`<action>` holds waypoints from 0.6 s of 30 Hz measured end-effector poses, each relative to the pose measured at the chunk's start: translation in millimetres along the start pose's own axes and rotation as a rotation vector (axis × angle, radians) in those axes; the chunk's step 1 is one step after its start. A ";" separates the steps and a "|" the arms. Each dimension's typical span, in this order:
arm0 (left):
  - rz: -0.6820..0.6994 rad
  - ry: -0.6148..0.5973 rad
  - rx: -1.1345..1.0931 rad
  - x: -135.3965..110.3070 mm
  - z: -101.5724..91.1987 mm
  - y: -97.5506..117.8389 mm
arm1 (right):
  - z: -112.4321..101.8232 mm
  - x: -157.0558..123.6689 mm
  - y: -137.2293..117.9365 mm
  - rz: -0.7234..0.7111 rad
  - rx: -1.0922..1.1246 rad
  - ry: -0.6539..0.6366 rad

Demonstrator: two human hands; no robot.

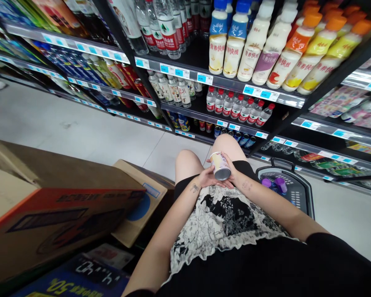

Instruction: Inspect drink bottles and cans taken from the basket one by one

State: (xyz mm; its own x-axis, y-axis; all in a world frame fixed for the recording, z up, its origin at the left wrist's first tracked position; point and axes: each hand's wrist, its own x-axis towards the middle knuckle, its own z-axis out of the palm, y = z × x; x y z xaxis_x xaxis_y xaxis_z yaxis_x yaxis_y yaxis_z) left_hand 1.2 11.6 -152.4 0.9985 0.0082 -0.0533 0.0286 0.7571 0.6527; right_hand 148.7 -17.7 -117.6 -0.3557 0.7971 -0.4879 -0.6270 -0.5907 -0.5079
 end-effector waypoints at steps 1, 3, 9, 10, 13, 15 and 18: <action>0.010 0.014 -0.016 -0.6 -0.1 0.2 | -1.2 0.3 -0.4 0.018 0.006 -0.006; 0.023 0.040 -0.046 -1.8 -1.5 -0.6 | -2.4 1.5 -0.2 0.033 0.029 -0.011; 0.088 0.258 -0.070 -2.5 -11.8 -7.7 | 2.1 4.8 5.1 -0.061 0.111 0.018; 0.104 0.304 -0.060 -1.6 -12.4 -8.3 | 3.3 4.7 5.7 -0.065 0.118 0.025; 0.139 0.412 -0.033 2.4 -10.6 -7.8 | 6.0 3.8 6.6 -0.057 0.116 0.026; 0.167 0.474 -0.010 4.9 -8.3 -6.8 | 6.4 3.6 7.6 -0.058 0.083 0.023; 0.231 0.633 0.081 6.7 -8.7 -7.4 | 4.8 6.5 11.8 -0.102 0.021 0.044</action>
State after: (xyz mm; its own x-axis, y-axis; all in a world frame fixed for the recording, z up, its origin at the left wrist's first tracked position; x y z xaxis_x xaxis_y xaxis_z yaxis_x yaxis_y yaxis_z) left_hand 7.3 11.8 -164.2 0.7609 0.5634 -0.3220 -0.1542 0.6390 0.7536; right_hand 135.7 -18.9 -123.3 -0.2591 0.8462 -0.4657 -0.6727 -0.5041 -0.5417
